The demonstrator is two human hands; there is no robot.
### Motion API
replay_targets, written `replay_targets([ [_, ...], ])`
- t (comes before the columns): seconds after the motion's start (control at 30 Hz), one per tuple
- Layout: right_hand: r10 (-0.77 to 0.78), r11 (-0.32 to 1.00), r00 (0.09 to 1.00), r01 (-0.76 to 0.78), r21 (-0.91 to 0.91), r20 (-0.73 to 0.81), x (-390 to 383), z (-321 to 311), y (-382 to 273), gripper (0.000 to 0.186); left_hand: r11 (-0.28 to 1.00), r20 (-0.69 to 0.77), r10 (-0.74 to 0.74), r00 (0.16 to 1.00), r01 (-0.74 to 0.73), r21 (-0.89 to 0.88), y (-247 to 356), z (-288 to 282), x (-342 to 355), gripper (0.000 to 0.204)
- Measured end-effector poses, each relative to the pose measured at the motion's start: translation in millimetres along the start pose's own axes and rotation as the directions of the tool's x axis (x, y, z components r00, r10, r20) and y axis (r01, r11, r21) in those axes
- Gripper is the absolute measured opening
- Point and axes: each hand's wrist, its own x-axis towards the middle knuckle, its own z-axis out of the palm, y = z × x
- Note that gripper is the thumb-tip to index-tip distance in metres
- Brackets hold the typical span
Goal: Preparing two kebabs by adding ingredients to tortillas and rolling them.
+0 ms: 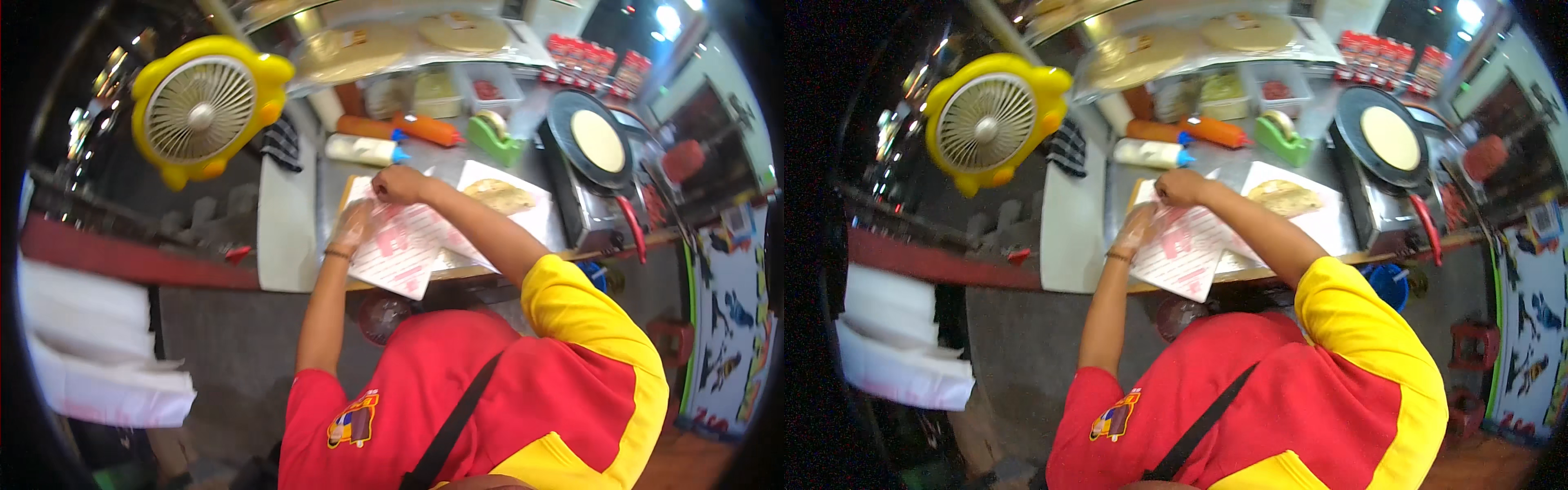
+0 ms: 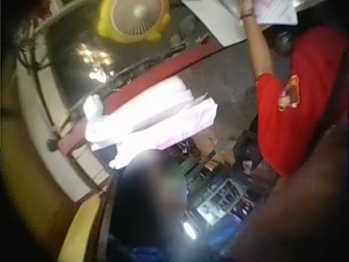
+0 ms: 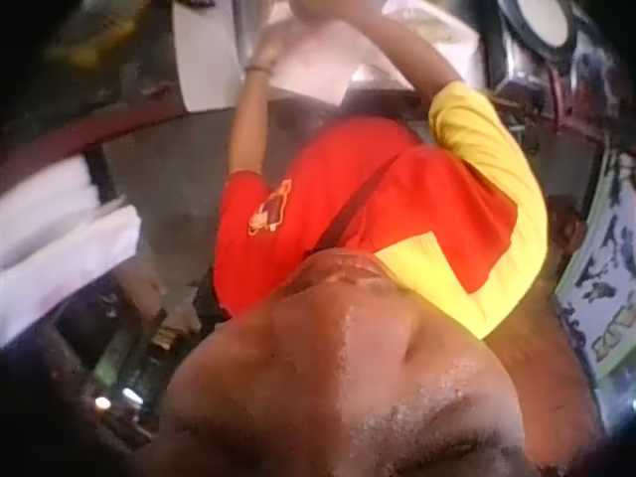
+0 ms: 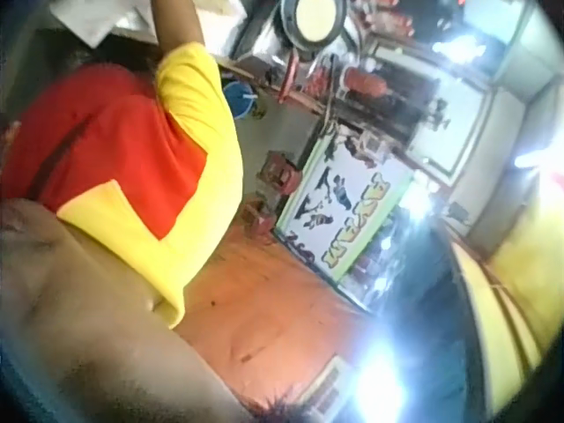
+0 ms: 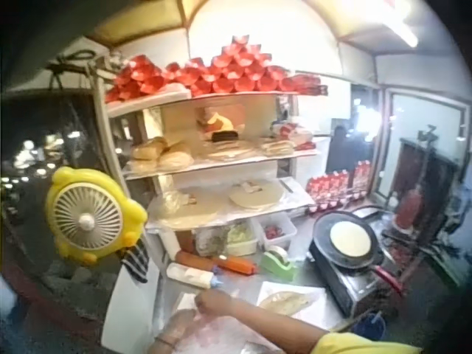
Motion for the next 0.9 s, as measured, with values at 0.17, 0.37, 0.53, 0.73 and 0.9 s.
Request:
replay_targets([
  [0.17, 0.337, 0.915, 0.432, -0.359, 0.184, -0.836, -154, -38, 66, 0.068, 0.957, -0.547, 0.195, 0.814, -0.035, 0.289, 42, 40, -34, 0.036],
  [0.37, 0.657, 0.719, 0.388, -0.582, 0.381, -0.647, -220, -59, 162, 0.065, 0.958, -0.665, 0.075, 0.743, 0.132, 0.255, 56, 69, -39, 0.042],
  [0.53, 0.676, 0.714, 0.501, -0.627, 0.312, -0.540, -196, -63, 159, 0.064, 0.978, -0.692, 0.063, 0.719, 0.095, 0.187, 55, 68, -40, 0.044],
  [0.73, 0.817, 0.433, 0.528, -0.293, 0.853, -0.233, -194, -73, 175, 0.038, 0.968, -0.674, 0.076, 0.735, 0.108, 0.226, 59, 69, -38, 0.048],
  [0.9, 0.875, 0.310, 0.474, -0.395, 0.865, -0.097, -201, -77, 180, 0.029, 0.971, -0.689, 0.060, 0.722, 0.117, 0.208, 56, 69, -41, 0.051],
])
